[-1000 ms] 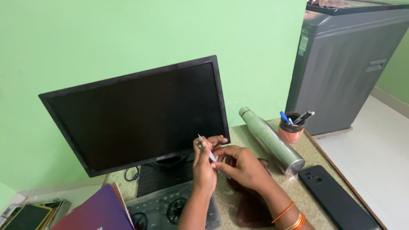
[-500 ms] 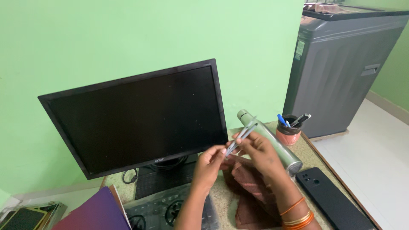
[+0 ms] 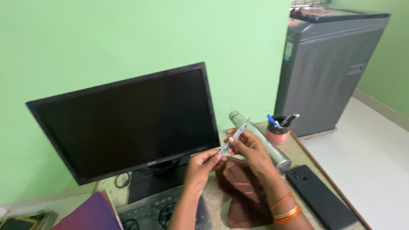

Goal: The person wipes a desk surface, a stainless steel water bottle, and a computer monitor using a brown cloth. They also pick up and wipe several pens before placing them back in a holder.

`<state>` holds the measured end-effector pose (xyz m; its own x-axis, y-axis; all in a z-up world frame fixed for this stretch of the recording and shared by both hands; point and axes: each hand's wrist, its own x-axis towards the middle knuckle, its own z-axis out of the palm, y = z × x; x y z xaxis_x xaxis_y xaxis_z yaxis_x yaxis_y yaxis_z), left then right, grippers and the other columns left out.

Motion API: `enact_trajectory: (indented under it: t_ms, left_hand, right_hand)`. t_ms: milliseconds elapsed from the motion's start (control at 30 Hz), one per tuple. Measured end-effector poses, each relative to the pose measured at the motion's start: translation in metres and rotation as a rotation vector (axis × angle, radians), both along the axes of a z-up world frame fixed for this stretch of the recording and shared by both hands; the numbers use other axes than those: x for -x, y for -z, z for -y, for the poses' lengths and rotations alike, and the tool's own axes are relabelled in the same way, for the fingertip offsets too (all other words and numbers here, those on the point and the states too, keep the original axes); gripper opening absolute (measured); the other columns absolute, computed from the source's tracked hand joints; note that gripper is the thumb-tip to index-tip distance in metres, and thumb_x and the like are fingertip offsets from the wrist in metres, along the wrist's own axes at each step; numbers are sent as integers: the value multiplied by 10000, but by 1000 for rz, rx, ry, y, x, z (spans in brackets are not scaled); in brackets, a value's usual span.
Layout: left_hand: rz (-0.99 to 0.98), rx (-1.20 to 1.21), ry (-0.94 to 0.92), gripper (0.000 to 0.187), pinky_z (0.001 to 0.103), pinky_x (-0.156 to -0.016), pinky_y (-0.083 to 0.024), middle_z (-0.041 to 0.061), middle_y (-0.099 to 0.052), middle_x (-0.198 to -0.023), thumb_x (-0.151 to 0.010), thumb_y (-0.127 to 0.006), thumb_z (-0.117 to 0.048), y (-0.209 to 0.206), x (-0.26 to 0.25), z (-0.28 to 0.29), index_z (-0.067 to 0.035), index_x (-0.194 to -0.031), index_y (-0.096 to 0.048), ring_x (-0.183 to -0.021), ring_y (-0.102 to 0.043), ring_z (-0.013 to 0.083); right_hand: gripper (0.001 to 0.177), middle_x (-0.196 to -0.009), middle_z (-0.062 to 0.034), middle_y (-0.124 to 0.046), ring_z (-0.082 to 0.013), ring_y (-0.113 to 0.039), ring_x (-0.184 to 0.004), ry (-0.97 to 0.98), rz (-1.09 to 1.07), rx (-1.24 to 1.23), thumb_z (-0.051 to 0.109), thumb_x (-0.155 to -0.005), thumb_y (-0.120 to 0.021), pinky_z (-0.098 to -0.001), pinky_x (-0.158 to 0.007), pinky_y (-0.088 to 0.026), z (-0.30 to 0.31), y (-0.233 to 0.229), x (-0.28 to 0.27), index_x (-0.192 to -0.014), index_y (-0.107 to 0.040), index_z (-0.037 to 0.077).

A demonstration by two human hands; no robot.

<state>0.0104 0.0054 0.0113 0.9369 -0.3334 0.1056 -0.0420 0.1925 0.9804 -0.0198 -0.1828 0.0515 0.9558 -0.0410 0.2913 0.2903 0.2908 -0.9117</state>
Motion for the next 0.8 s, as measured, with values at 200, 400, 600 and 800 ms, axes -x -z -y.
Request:
enact_trajectory:
  t_ms: [200, 400, 600, 800]
  left_hand:
    - [145, -16, -52, 329, 275, -844, -558, 89, -778, -1004, -973, -684, -184, 8, 3, 22, 2, -1243, -712, -883, -697, 130]
    - [437, -251, -96, 417, 347, -1010, -507, 106, -661, -1363, -964, -648, -243, -32, 29, 65, -77, -1344, -602, -1268, -629, 232]
    - [324, -545, -209, 408, 397, -1023, -459, 60, -612, -1454, -997, -523, -327, -45, 39, 102, -184, -1369, -609, -1326, -565, 293]
    - [525, -343, -207, 344, 421, -1048, -470, 166, -643, -1372, -1053, -500, -251, -1, 21, 111, -63, -1318, -615, -1305, -595, 359]
  right_hand:
    - [209, -889, -52, -717, -109, -657, -750, 137, 25, 26, 129, -972, -686, -274, -707, -571, 27, 5, -4, -1129, -710, -8]
    - [119, -930, -77, -746, -123, -723, -852, 834, 262, 421, 76, -977, -674, -283, -776, -591, 97, -46, 17, -1079, -659, 14]
    - [121, -840, -118, -748, -160, -735, -778, 911, 125, 646, 75, -938, -689, -317, -716, -558, 121, -79, 10, -1031, -681, -2]
    - [143, -852, -170, -748, -262, -751, -771, 825, 59, 858, 100, -903, -702, -365, -723, -571, 135, -60, -21, -1002, -694, -3]
